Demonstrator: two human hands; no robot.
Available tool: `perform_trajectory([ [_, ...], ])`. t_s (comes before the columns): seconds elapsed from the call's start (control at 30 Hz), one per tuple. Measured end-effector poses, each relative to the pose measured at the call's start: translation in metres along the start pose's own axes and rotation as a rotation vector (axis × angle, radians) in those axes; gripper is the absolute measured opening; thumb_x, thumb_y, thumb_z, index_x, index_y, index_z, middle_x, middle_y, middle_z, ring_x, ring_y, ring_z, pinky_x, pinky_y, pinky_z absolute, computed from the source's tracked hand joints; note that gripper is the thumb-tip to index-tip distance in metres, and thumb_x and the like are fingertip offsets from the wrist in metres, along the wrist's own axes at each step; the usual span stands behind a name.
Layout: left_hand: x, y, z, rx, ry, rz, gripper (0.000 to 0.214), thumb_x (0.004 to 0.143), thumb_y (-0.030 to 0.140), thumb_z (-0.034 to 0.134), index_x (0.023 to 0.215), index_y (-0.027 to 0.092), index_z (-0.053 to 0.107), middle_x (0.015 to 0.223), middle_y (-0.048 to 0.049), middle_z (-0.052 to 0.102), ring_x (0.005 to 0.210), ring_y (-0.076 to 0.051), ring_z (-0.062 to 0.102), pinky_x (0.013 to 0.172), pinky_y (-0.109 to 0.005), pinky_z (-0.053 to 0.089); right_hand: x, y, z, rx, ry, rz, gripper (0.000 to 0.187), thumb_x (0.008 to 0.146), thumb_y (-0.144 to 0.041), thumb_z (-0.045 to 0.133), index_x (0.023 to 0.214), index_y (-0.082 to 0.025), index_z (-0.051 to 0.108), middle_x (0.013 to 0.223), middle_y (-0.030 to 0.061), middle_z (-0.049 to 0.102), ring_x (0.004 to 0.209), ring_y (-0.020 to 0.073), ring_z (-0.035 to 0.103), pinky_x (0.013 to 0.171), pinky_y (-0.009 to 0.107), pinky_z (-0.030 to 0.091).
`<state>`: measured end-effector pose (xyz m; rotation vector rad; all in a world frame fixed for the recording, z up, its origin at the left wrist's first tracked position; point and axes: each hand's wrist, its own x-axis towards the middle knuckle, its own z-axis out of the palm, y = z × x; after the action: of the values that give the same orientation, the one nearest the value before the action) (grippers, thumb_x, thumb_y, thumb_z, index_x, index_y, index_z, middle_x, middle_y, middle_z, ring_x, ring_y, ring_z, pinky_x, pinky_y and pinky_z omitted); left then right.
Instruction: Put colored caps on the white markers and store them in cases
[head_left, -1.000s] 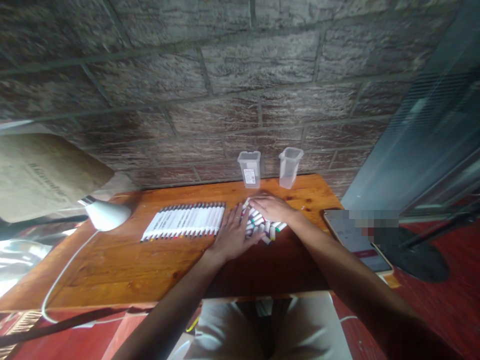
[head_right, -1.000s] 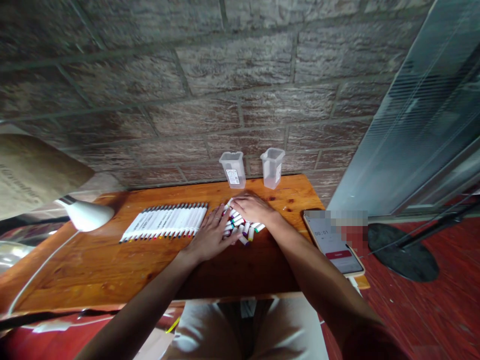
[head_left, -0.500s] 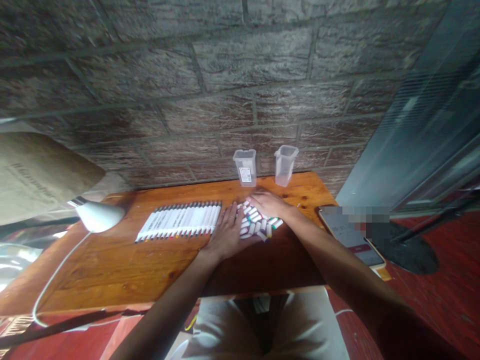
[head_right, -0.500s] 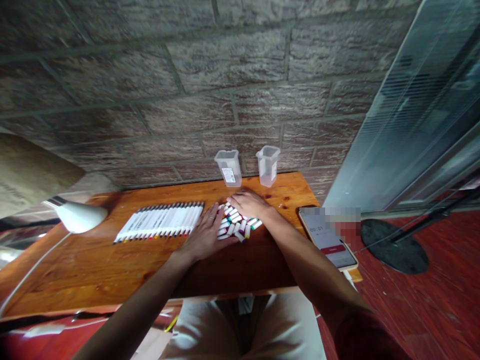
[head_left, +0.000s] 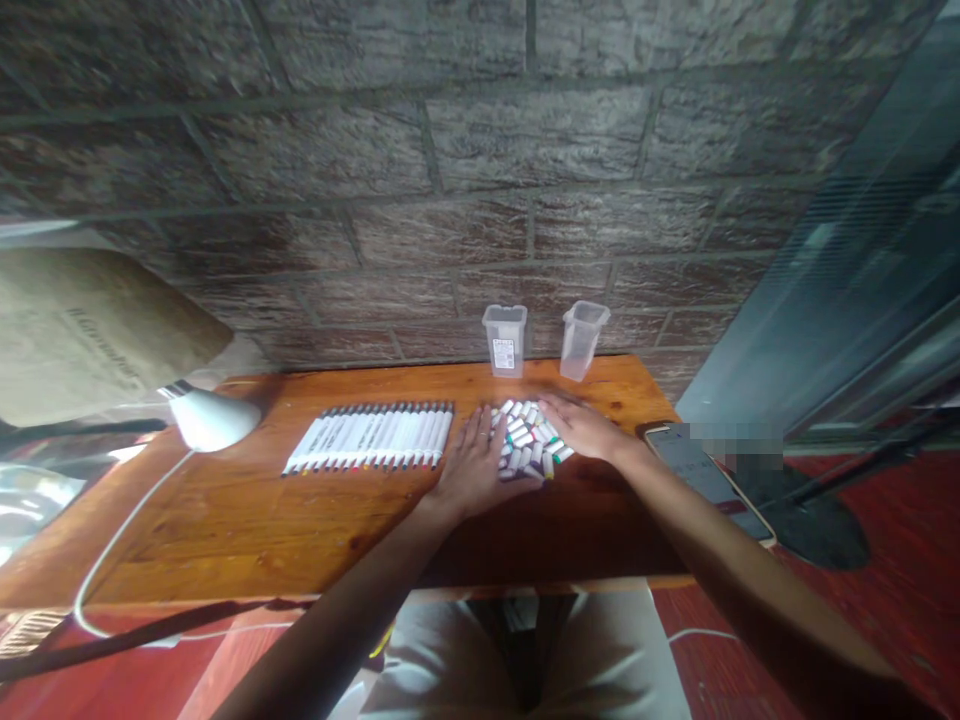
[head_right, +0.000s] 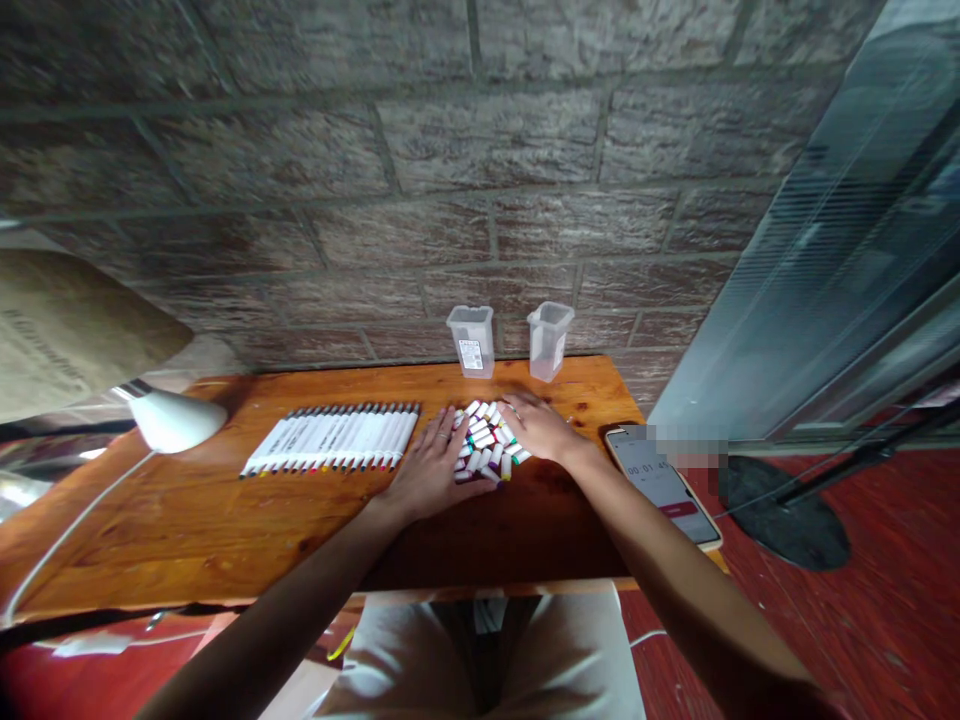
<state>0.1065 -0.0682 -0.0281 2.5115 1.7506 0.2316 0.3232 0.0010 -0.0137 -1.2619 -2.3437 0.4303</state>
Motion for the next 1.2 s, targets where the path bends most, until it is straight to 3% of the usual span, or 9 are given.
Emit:
perform_trajectory([
  [0.13,0.003,-0.001,0.002,-0.017,-0.012,0.018,0.121,0.073,0.087,0.049,0.157,0.005,0.023,0.165,-0.0275,0.011,0.153,-0.041,0.006,0.124,-0.052,0.018,-0.017,0.0,0.013,0.017,-0.006,0.01,0.066,0.104,-0.049,0.019,0.144,-0.009,0.052,0.149,0.0167,0.053,0.145,0.0259,0.042,0.122,0.045,0.031],
  [0.33,0.0,0.0,0.004,-0.021,0.05,0.045,0.113,0.077,0.084,0.047,0.156,0.006,0.027,0.164,-0.026,0.017,0.153,-0.04,0.011,0.124,-0.053,0.019,-0.022,-0.005,0.024,0.085,0.077,-0.03,0.06,0.103,-0.052,0.027,0.139,-0.015,0.057,0.145,0.0146,0.057,0.14,0.0243,0.048,0.121,0.042,0.034],
  [0.53,-0.001,0.006,0.004,-0.01,0.068,0.02,0.114,0.077,0.086,0.044,0.155,0.005,0.028,0.163,-0.0279,0.019,0.153,-0.04,0.013,0.124,-0.053,0.018,-0.014,-0.002,0.023,0.09,0.15,-0.004,0.061,0.104,-0.05,0.021,0.136,-0.014,0.059,0.14,0.0161,0.06,0.137,0.0248,0.05,0.12,0.043,0.034],
  [0.67,0.001,0.007,0.004,-0.003,0.05,0.024,0.117,0.074,0.088,0.044,0.155,0.005,0.029,0.164,-0.0275,0.017,0.154,-0.04,0.011,0.123,-0.053,0.018,0.0,0.003,0.026,0.1,0.114,-0.022,0.062,0.104,-0.051,0.023,0.134,-0.012,0.06,0.142,0.017,0.059,0.14,0.0257,0.047,0.121,0.043,0.032],
  [0.77,0.002,0.005,0.005,-0.006,0.059,0.024,0.115,0.075,0.088,0.044,0.155,0.006,0.029,0.164,-0.0266,0.019,0.153,-0.04,0.013,0.123,-0.054,0.019,0.004,0.002,0.028,0.116,0.066,-0.065,0.058,0.105,-0.049,0.023,0.133,-0.015,0.061,0.139,0.0128,0.062,0.137,0.0223,0.051,0.12,0.04,0.034],
  [1.2,0.002,-0.004,0.005,-0.043,0.098,0.027,0.11,0.075,0.088,0.044,0.155,0.014,0.031,0.165,-0.0204,0.021,0.154,-0.038,0.014,0.123,-0.053,0.019,-0.018,-0.011,0.017,0.154,0.136,-0.001,0.054,0.105,-0.047,0.024,0.133,-0.018,0.06,0.136,0.0117,0.064,0.131,0.0217,0.056,0.116,0.037,0.038],
])
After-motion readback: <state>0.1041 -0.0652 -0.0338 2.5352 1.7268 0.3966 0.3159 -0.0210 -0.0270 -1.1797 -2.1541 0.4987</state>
